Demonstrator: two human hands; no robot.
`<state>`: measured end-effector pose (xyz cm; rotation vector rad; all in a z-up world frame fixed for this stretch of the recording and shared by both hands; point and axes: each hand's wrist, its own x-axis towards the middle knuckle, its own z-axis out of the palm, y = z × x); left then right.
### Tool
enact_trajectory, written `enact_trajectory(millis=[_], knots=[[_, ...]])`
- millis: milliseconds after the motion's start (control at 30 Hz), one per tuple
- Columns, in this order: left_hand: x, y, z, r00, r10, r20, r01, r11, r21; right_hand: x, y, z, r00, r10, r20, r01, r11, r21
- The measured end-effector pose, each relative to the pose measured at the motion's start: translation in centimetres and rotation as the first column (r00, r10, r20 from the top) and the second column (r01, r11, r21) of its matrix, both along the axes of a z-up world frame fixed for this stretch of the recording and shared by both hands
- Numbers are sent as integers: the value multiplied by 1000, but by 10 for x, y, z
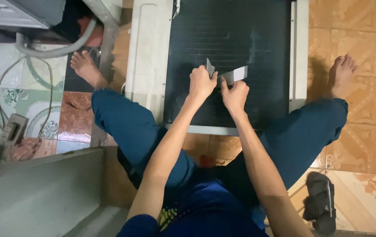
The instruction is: Cleaning and straightening the fins of an air conditioner unit using small specialized cleaning strips.
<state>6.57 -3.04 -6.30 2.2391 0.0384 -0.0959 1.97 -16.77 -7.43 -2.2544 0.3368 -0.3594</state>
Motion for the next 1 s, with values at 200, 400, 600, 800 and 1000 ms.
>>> enact_trajectory(millis=[200, 400, 600, 800, 1000], knots=[[0, -2, -4, 999, 24, 46, -22, 999, -45, -6, 2, 10, 998, 38, 42, -43, 991, 125], [0, 0, 5, 1000, 9, 29, -7, 997, -80, -1, -1, -2, 999, -37, 11, 35, 990, 138], [-2, -2, 0, 999, 26, 35, -23, 996, -85, -3, 4, -4, 996, -85, 0, 83, 972, 219], [-1, -3, -2, 999, 35, 30, -34, 999, -34, -5, 5, -3, 993, -119, -8, 117, 955, 271], [-2, -7, 7, 999, 43, 12, -42, 999, -23, -8, 14, 22, 983, -176, 48, 140, 896, 421]])
